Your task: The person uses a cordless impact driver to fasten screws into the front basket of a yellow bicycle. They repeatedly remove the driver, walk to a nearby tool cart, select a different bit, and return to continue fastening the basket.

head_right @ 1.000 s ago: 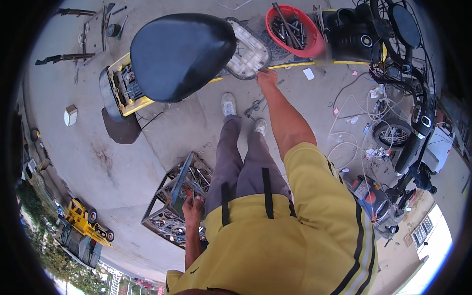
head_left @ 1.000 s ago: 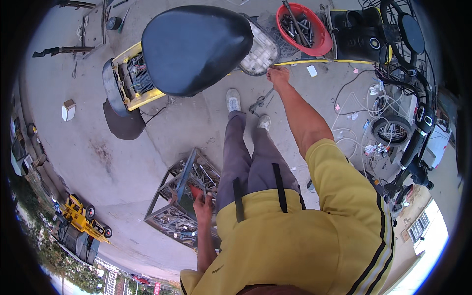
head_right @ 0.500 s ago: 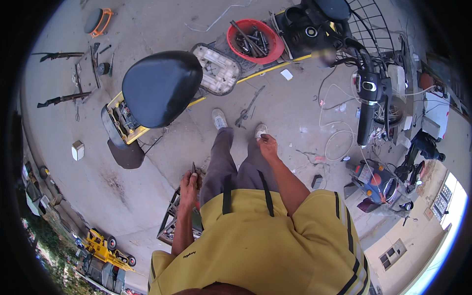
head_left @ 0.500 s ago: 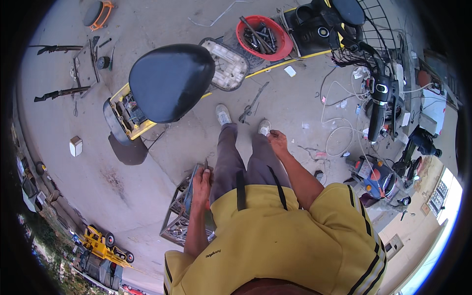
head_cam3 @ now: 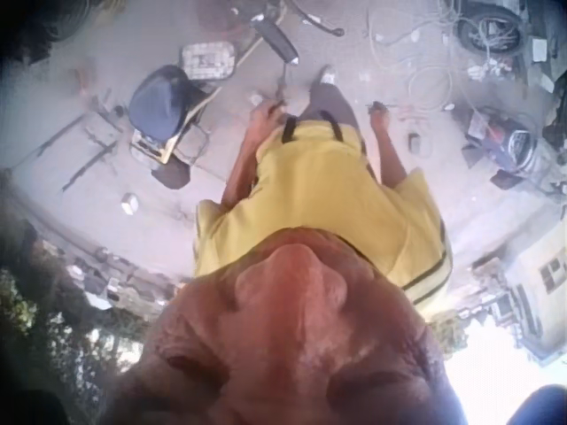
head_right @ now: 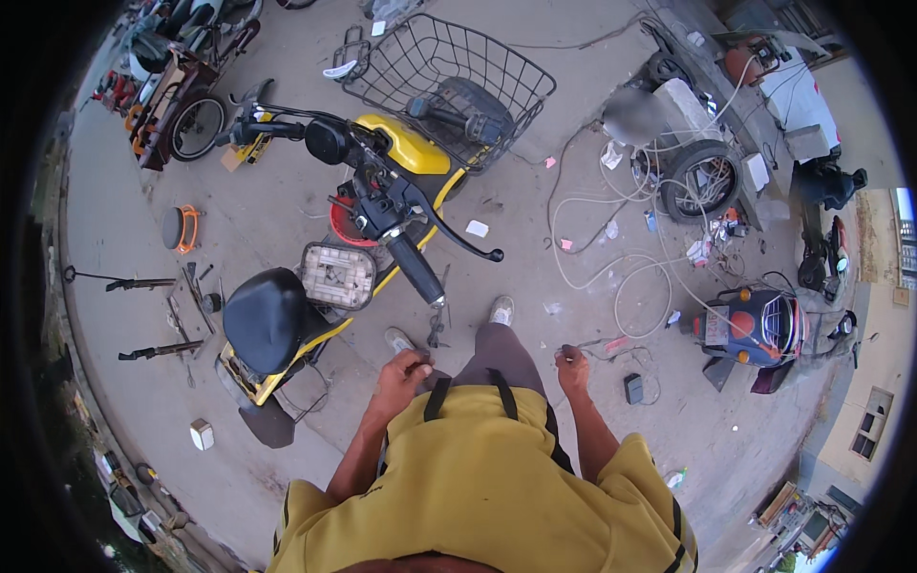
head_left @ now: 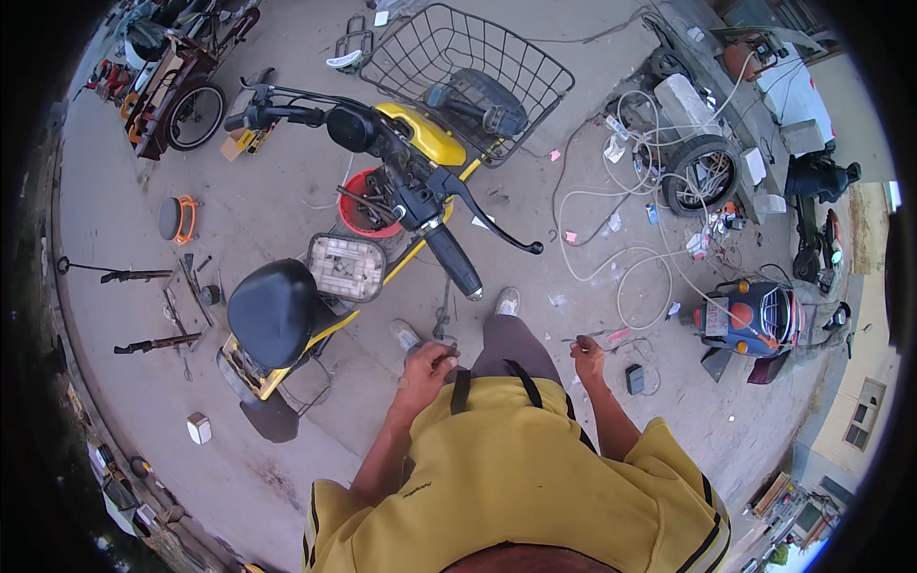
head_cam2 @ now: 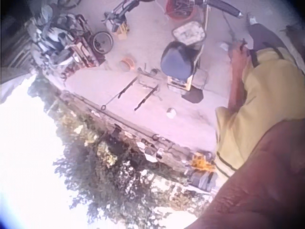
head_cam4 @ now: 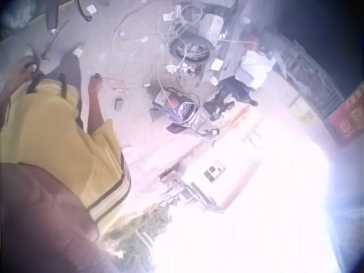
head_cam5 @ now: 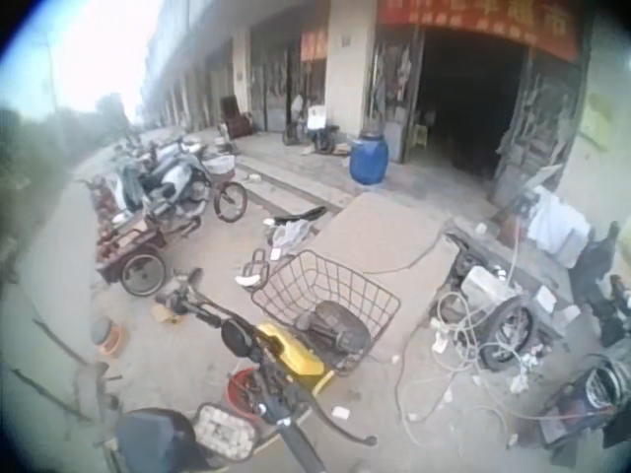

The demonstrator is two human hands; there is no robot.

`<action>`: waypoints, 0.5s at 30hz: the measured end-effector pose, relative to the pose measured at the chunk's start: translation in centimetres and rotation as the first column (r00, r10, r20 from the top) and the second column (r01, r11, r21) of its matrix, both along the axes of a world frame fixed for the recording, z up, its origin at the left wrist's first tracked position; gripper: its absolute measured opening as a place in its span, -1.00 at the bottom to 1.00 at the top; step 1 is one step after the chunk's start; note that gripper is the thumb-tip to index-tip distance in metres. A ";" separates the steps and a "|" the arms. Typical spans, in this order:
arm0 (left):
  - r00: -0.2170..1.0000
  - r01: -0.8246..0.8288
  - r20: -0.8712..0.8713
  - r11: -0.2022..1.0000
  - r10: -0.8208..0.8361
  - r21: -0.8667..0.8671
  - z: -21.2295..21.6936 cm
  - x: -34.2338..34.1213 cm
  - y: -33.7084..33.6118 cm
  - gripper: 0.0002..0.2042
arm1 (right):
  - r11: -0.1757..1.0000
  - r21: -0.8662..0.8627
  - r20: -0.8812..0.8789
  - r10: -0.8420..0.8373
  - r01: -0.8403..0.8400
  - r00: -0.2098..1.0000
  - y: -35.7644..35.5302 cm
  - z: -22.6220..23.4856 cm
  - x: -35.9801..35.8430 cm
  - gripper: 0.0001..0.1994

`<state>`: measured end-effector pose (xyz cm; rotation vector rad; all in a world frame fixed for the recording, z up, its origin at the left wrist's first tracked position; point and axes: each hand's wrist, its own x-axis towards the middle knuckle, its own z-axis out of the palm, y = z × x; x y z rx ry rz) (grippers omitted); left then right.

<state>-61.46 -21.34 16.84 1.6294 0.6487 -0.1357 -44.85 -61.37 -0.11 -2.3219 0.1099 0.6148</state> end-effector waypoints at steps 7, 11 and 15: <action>0.976 0.035 0.220 0.992 -0.007 -0.123 8.1 13.6 -7.9 -0.90 | 0.967 0.167 0.246 0.147 -0.191 0.958 7.2 10.7 16.5 -0.61; 0.936 0.025 0.352 0.998 -0.002 -0.059 11.8 17.1 -8.7 -0.90 | 0.874 0.294 0.363 0.272 -0.387 0.891 17.4 17.1 24.3 -0.57; 0.941 -0.073 0.324 0.994 0.095 -0.081 14.2 19.5 -7.9 -0.90 | 0.788 0.217 0.431 0.453 -0.577 0.781 27.7 19.8 29.7 -0.48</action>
